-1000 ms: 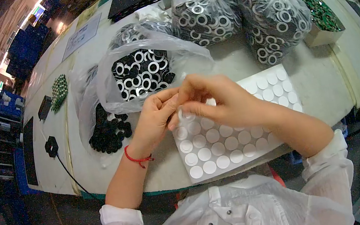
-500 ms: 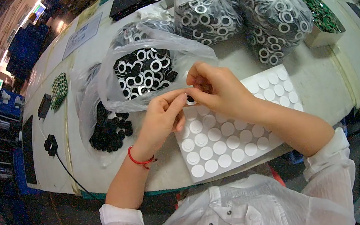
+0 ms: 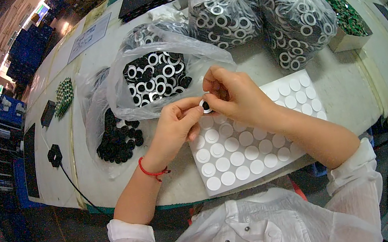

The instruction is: The person sorts circular components by hand, placing them into a grid-like tray.

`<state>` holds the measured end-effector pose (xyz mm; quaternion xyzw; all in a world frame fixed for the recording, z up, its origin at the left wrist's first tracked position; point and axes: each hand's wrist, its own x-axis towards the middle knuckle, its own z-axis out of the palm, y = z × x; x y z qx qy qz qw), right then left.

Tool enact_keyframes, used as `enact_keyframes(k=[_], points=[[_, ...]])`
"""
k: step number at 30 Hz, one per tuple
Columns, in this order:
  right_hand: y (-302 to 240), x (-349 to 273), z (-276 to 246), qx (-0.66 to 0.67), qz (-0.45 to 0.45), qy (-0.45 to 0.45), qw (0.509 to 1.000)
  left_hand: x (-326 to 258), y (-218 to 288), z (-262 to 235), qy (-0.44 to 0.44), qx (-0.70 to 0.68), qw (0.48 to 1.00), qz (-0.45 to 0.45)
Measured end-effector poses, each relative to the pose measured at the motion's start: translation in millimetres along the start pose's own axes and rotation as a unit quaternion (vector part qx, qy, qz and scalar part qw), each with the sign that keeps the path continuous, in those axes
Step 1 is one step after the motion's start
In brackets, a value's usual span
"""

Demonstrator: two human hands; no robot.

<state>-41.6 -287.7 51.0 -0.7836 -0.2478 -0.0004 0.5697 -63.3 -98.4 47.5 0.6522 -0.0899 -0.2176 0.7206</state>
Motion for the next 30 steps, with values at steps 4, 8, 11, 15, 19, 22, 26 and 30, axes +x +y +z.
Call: enact_keyframes(k=[4, 8, 11, 15, 19, 22, 26, 30], points=[[-5.0, 1.2, -4.3, 0.000, 0.045, -0.027, 0.999, 0.9, -2.6, -2.3, 0.013, -0.020, 1.000, -0.002], [-3.2, 1.8, -4.5, 0.039, 0.087, -0.038, 0.995, 0.4, -5.9, -2.8, 0.015, -0.042, 0.999, 0.006], [0.8, 1.4, -4.6, 0.054, 0.087, -0.051, 0.993, 0.9, -7.4, -4.0, 0.023, -0.056, 0.998, 0.006], [-1.3, 0.3, -4.4, 0.067, 0.104, -0.074, 0.990, 0.5, -4.4, -2.3, 0.029, -0.079, 0.996, -0.001], [-2.5, -1.4, -1.9, 0.099, 0.083, -0.089, 0.988, 1.9, -8.8, -6.4, 0.022, -0.064, 0.998, 0.000], [-7.0, -2.8, -3.1, 0.051, 0.040, -0.062, 0.996, -0.8, -1.6, -6.5, 0.076, -0.105, 0.991, 0.020], [-10.5, -5.5, -3.0, 0.021, 0.005, -0.108, 0.994, 0.9, 1.9, -17.2, 0.135, -0.216, 0.966, 0.041], [-12.0, -7.0, -2.1, -0.004, -0.008, -0.154, 0.988, 0.0, -5.5, -18.8, 0.017, -0.288, 0.957, -0.020]])
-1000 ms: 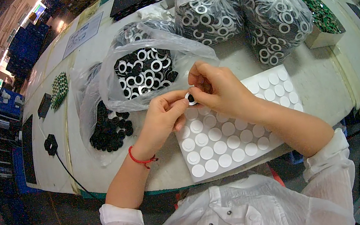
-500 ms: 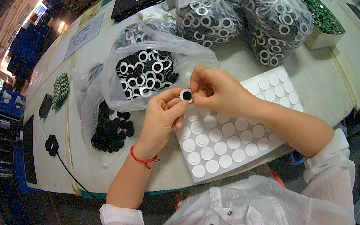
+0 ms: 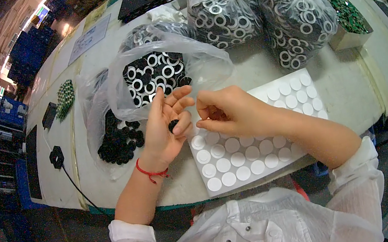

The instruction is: The person sorts circular components by hand, placing them into a grid-like tray.

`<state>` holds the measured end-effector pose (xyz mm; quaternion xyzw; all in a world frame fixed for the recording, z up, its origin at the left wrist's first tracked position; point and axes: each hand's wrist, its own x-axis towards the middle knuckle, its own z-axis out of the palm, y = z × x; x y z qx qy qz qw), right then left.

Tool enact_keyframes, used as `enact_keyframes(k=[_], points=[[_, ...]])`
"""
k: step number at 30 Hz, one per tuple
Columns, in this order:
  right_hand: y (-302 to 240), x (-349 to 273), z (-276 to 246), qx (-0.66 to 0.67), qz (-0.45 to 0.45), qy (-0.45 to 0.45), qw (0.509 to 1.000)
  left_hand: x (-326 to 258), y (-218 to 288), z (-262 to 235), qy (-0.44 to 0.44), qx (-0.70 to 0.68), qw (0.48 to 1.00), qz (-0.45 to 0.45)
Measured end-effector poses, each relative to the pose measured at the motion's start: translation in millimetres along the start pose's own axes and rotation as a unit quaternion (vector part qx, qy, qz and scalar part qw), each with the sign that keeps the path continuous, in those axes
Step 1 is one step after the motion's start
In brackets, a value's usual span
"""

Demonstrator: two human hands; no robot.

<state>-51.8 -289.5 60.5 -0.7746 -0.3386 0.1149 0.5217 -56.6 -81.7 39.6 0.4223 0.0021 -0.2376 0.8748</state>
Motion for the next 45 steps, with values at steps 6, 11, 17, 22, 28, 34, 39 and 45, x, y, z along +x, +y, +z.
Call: enact_keyframes(k=[6, 11, 17, 22, 28, 34, 39, 45], points=[[-1.1, 1.6, 16.9, -0.144, -0.178, 0.095, 0.969, -11.7, -4.8, 30.8, -0.048, 0.073, 0.996, 0.016], [-1.1, -1.7, 16.2, -0.154, -0.153, 0.088, 0.972, -11.0, -14.2, 28.6, -0.066, 0.008, 0.998, 0.001], [3.3, 1.2, 5.3, -0.210, -0.114, 0.131, 0.962, -2.1, -18.2, 23.6, -0.100, -0.030, 0.994, -0.009], [-13.7, -1.9, -28.2, -0.101, -0.101, 0.070, 0.987, 1.6, -20.8, 22.7, -0.035, 0.037, 0.999, 0.019], [4.5, -13.1, -26.3, -0.162, -0.125, -0.247, 0.947, -3.4, -19.4, 31.0, 0.024, 0.091, 0.995, 0.031], [-5.8, -14.0, -15.2, -0.165, -0.035, -0.241, 0.956, -6.6, -23.0, 29.3, 0.000, 0.144, 0.988, 0.055], [-12.5, -14.0, -19.1, -0.181, -0.014, -0.231, 0.956, -3.2, -25.7, 31.4, -0.026, 0.170, 0.983, 0.069], [-14.7, -13.9, -20.3, -0.225, 0.003, -0.297, 0.928, -7.3, -24.7, 33.6, -0.014, 0.183, 0.981, 0.070]])
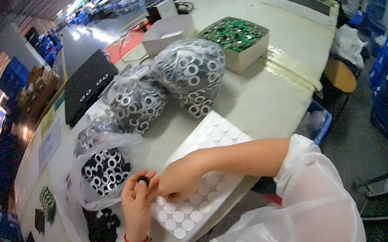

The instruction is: The person sorts circular components by hand, placing them into a grid-like tray.

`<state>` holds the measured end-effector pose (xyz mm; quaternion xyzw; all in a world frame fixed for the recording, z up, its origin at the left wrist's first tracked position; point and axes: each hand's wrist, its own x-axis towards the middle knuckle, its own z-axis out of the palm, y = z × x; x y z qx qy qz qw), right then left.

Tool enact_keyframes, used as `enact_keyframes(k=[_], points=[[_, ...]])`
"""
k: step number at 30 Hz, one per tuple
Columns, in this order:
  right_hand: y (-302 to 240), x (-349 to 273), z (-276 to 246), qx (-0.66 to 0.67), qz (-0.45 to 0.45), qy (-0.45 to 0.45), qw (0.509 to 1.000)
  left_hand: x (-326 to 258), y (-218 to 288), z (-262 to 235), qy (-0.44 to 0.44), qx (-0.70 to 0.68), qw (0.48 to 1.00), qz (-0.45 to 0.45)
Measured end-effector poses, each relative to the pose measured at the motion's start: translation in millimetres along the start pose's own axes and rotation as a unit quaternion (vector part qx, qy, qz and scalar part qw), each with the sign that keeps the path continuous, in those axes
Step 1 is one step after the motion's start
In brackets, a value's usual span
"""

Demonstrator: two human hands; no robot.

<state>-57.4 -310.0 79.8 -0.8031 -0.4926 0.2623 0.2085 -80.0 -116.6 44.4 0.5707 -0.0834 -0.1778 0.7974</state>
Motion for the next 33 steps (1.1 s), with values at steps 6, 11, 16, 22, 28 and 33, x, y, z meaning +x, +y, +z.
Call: enact_keyframes(k=[6, 11, 16, 22, 28, 33], points=[[25.0, -3.6, 13.5, 0.049, -0.108, -0.044, 0.992, 2.3, 3.0, -2.9, -0.005, 0.004, 0.999, -0.032], [2.0, -15.9, -9.5, 0.251, -0.095, -0.161, 0.950, 3.4, 5.1, -7.1, -0.014, -0.023, 0.999, -0.036], [3.7, -11.1, -12.2, 0.344, -0.076, 0.063, 0.934, 5.0, 0.7, -13.0, -0.058, -0.020, 0.997, -0.040], [10.2, -2.6, -16.3, 0.435, 0.047, 0.222, 0.872, 4.6, 4.6, -10.7, -0.081, 0.017, 0.995, -0.055], [17.3, 6.0, -7.3, 0.358, 0.050, 0.298, 0.883, 4.8, 4.2, -11.7, -0.088, 0.003, 0.995, -0.053], [15.1, 7.2, -7.6, 0.321, 0.088, 0.325, 0.885, 5.0, -1.1, -12.5, -0.079, -0.022, 0.996, -0.046]])
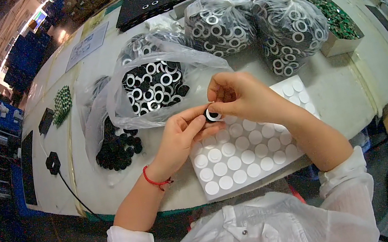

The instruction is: The person sorts circular components by hand, placing them into a grid-like tray.

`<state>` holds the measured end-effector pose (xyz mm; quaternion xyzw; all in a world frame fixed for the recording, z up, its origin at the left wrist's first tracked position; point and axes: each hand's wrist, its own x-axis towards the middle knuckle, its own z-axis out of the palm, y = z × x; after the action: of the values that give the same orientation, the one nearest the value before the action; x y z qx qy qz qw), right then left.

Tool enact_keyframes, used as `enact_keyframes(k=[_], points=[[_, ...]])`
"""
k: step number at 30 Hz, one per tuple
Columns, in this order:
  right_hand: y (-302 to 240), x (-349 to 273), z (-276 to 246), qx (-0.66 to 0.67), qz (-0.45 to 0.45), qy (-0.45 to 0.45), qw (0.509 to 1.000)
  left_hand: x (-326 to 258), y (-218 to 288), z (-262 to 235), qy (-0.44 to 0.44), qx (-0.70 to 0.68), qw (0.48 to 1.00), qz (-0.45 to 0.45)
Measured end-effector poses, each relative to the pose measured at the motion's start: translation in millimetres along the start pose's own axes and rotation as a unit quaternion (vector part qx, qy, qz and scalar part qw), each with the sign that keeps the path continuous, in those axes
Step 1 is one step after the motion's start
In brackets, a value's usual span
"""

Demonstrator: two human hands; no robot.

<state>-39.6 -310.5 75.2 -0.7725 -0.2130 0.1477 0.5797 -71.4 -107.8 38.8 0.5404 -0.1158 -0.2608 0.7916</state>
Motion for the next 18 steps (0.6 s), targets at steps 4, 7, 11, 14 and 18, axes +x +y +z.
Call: enact_keyframes(k=[4, 7, 11, 14, 18], points=[[-1.6, 0.5, 4.4, -0.037, -0.038, 0.006, 0.999, 0.8, -1.3, -1.0, 0.003, -0.001, 1.000, 0.007], [-0.1, 1.6, 6.5, -0.059, -0.057, 0.009, 0.997, 0.9, 2.2, -1.8, 0.001, -0.002, 1.000, 0.003], [2.9, 3.0, 7.4, -0.051, -0.033, 0.010, 0.998, 0.7, 4.1, 0.8, 0.001, 0.015, 1.000, 0.004], [4.7, 4.6, 9.6, -0.048, -0.026, 0.018, 0.998, 1.0, 1.0, -0.1, -0.008, 0.026, 1.000, 0.015], [5.3, 6.1, 11.8, -0.042, -0.026, 0.023, 0.999, 1.2, -1.2, 0.2, -0.006, 0.025, 1.000, 0.018]])
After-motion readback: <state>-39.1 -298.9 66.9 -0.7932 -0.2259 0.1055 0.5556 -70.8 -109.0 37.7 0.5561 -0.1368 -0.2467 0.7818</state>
